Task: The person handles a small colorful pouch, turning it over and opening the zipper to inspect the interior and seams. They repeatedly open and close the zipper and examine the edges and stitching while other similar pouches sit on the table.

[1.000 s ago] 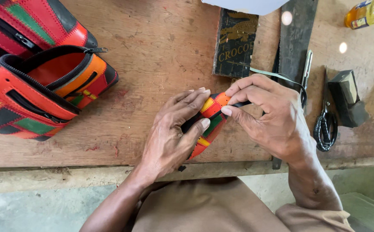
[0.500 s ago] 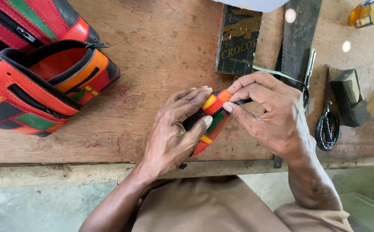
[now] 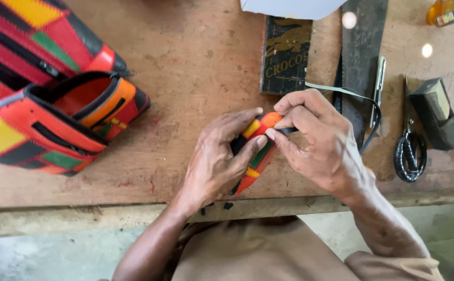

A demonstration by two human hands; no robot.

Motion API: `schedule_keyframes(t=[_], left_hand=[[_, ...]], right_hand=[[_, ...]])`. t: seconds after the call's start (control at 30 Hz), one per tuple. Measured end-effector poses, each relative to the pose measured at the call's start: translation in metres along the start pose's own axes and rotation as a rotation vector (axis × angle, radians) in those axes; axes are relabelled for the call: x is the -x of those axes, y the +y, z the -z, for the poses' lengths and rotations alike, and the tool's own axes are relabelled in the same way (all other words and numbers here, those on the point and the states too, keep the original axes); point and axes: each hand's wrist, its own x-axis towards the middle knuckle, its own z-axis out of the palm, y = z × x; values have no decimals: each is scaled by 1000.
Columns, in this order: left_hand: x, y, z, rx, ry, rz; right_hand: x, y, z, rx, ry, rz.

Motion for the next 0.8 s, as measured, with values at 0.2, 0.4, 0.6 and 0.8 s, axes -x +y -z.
schedule_keyframes(t=[0.2, 0.4, 0.6, 0.8], left_hand=[[-5, 0, 1, 9, -30, 126], [-7, 2, 0, -1, -35, 129], [-8, 6, 1, -2, -47, 132], [-9, 6, 0, -1, -45, 127]], right_hand=[[-4, 19, 18, -346, -35, -143], [-7, 33, 19, -470, -37, -200], [-13, 39, 20, -418, -32, -200], [-13, 47, 19, -369, -44, -154]])
